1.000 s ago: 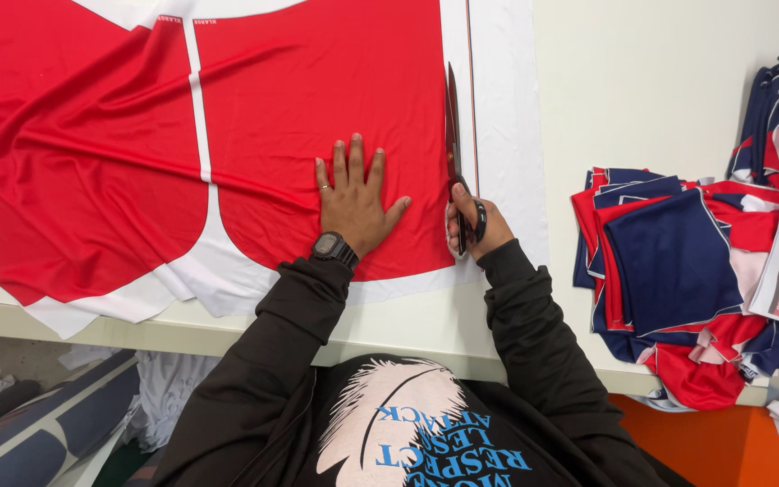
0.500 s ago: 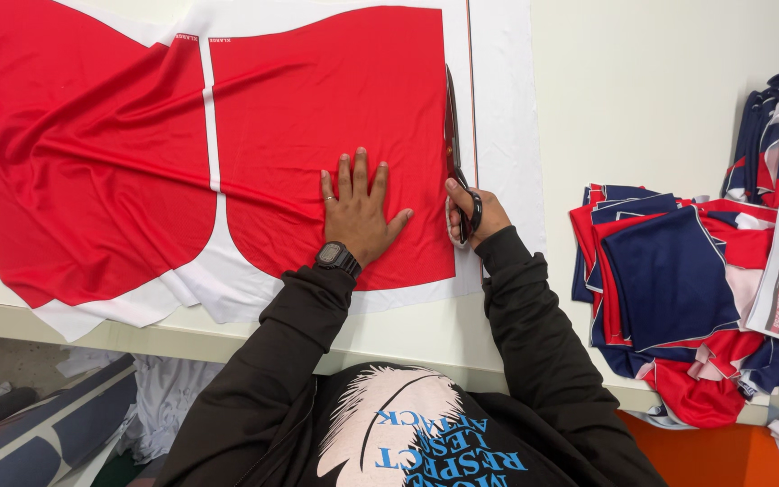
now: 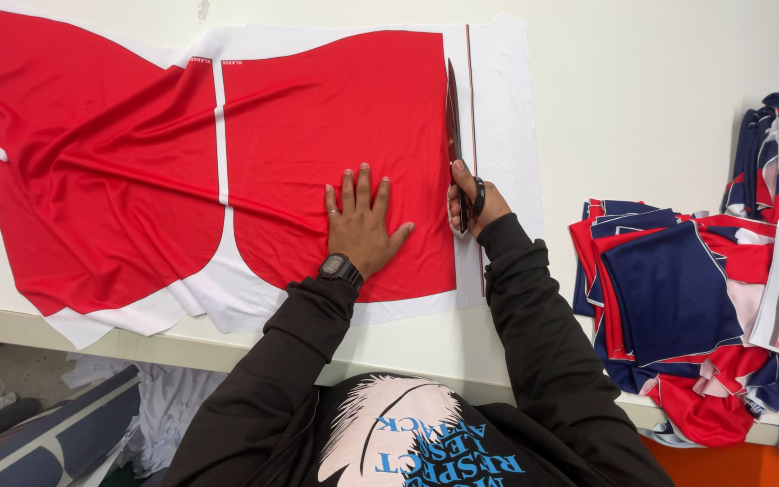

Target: The person uses large shears to cut a red and white fabric piece on a white table. They trim the edges and then cut the fabric in half, separating it into two pieces.

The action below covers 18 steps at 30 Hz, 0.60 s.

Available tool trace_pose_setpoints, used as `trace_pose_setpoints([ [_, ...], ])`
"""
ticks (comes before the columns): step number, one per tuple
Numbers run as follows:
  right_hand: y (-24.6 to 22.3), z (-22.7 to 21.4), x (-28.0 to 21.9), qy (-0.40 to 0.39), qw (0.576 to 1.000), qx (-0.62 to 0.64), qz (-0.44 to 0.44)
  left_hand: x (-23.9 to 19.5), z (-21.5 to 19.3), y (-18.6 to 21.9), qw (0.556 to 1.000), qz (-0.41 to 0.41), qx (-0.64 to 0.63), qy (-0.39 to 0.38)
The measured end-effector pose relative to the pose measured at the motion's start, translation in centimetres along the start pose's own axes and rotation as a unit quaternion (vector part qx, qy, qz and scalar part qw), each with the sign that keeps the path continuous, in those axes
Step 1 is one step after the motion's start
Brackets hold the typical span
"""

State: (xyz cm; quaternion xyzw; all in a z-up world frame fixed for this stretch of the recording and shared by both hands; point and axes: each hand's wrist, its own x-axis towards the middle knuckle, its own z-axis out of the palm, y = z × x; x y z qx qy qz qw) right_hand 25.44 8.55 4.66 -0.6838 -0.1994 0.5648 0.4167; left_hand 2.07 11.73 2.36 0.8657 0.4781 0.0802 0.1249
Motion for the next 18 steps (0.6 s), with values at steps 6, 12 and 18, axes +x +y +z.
trace_pose_setpoints([
  [6, 0.5, -0.1, 0.3, -0.024, 1.0, -0.006, -0.014, -0.1, -0.1, 0.1, 1.0, 0.0, 0.005, -0.005],
  [12, -0.8, -0.2, 0.8, -0.024, 0.999, 0.025, -0.002, -0.1, -0.3, 0.1, 1.0, 0.001, 0.008, 0.001],
  [18, -2.3, 0.1, 2.5, -0.024, 0.999, 0.026, -0.003, 0.0, -0.3, 0.1, 1.0, -0.004, 0.009, -0.012],
])
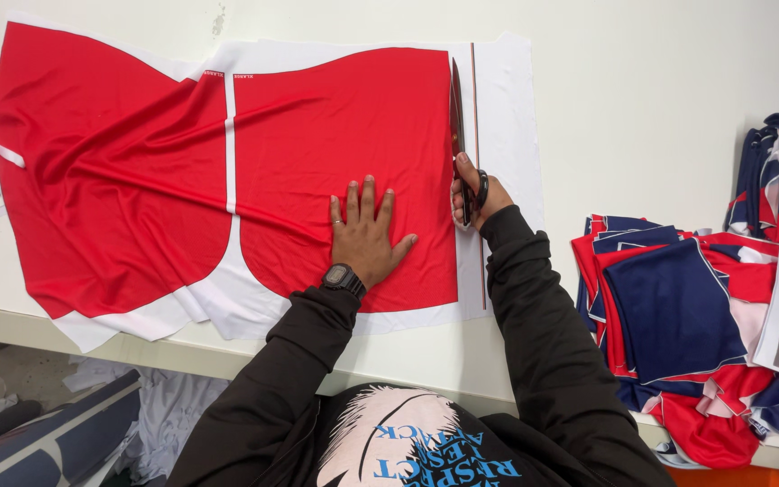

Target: The person uses large shears to cut a red and white fabric piece on a white table. They trim the edges and then cut the fabric in half, separating it into two pieces.

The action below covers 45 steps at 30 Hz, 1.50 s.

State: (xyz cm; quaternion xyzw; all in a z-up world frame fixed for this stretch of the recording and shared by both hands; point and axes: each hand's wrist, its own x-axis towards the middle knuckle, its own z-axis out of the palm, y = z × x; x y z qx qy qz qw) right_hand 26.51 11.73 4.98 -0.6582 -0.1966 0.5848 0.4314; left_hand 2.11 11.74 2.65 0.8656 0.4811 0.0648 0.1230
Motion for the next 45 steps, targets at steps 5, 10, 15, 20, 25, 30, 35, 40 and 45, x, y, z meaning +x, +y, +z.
trace_pose_setpoints([
  [5, 0.2, -0.1, 0.7, 0.012, 1.0, -0.014, -0.006, -0.1, 0.2, 0.0, 1.0, -0.002, 0.001, 0.003],
  [10, 0.3, -0.1, 0.9, 0.006, 1.0, -0.03, -0.006, -0.1, 0.0, 0.1, 1.0, -0.003, 0.003, 0.005],
  [15, -0.4, -0.2, 1.7, 0.007, 1.0, 0.006, 0.005, -0.1, -0.3, 0.2, 1.0, -0.002, -0.002, 0.013],
  [20, -1.2, 0.1, 3.0, 0.0, 1.0, 0.016, 0.005, -0.2, -0.6, 0.2, 1.0, -0.003, 0.003, 0.017],
  [25, -1.2, 0.0, 4.1, 0.01, 1.0, 0.019, 0.002, -0.2, -0.4, 0.2, 1.0, -0.007, 0.001, 0.009],
  [30, -0.8, -0.7, 5.1, -0.011, 1.0, -0.006, -0.01, -0.1, -0.2, 0.1, 1.0, -0.006, 0.007, 0.005],
  [35, -0.9, -0.9, 4.0, -0.018, 0.998, 0.042, -0.034, -0.2, -0.8, 0.4, 1.0, -0.008, 0.017, -0.012],
  [40, 3.5, -3.5, -5.6, -0.051, 0.977, -0.033, -0.202, 0.4, -3.3, 1.8, 0.997, -0.013, 0.054, -0.056],
  [45, 14.0, -6.9, -19.2, -0.049, 0.95, -0.003, -0.307, 1.6, -2.7, 8.4, 0.995, 0.094, 0.012, -0.039],
])
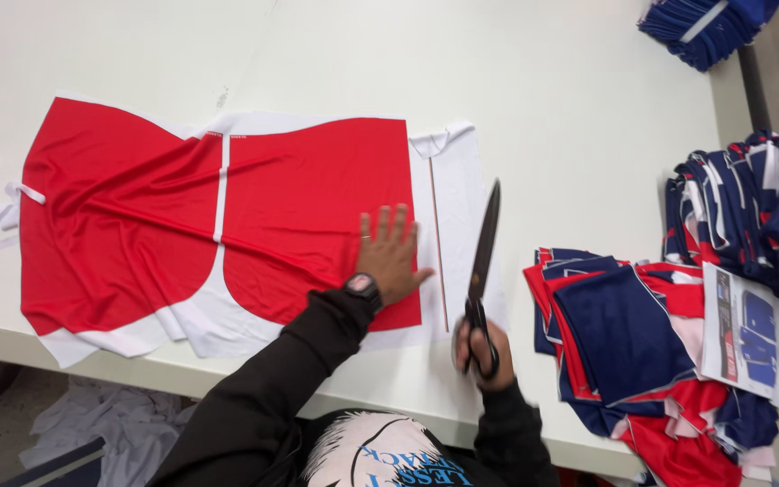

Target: The person uses large shears to cut a red and white fabric piece on a white table. They trim the edges and then cut the fabric in half, separating it into two pieces.

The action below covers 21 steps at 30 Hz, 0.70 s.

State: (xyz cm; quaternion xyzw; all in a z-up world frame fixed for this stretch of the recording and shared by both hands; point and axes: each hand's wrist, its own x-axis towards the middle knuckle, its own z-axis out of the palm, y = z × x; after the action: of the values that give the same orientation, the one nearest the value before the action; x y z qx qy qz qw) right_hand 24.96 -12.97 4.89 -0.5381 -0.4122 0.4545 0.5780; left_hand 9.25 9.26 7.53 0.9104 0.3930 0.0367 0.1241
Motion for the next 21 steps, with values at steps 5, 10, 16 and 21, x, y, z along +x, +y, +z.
trace_pose_setpoints([
  [5, 1.4, -2.2, -12.6, 0.08, 0.995, -0.016, 0.05, -1.7, 5.2, 8.9, 0.971, 0.203, 0.021, -0.128],
  [10, 1.5, -5.0, -16.6, 0.116, 0.993, -0.018, -0.005, -10.9, 7.2, 13.4, 0.894, 0.405, -0.081, -0.172],
  [16, -1.2, -4.8, -9.6, 0.116, 0.979, -0.158, -0.05, -21.5, 4.4, 4.5, 0.898, 0.17, -0.388, -0.117],
  [21, -2.6, -1.3, -0.5, 0.041, 0.97, -0.239, -0.004, -39.9, 5.9, -5.0, 0.959, -0.154, -0.108, 0.21],
])
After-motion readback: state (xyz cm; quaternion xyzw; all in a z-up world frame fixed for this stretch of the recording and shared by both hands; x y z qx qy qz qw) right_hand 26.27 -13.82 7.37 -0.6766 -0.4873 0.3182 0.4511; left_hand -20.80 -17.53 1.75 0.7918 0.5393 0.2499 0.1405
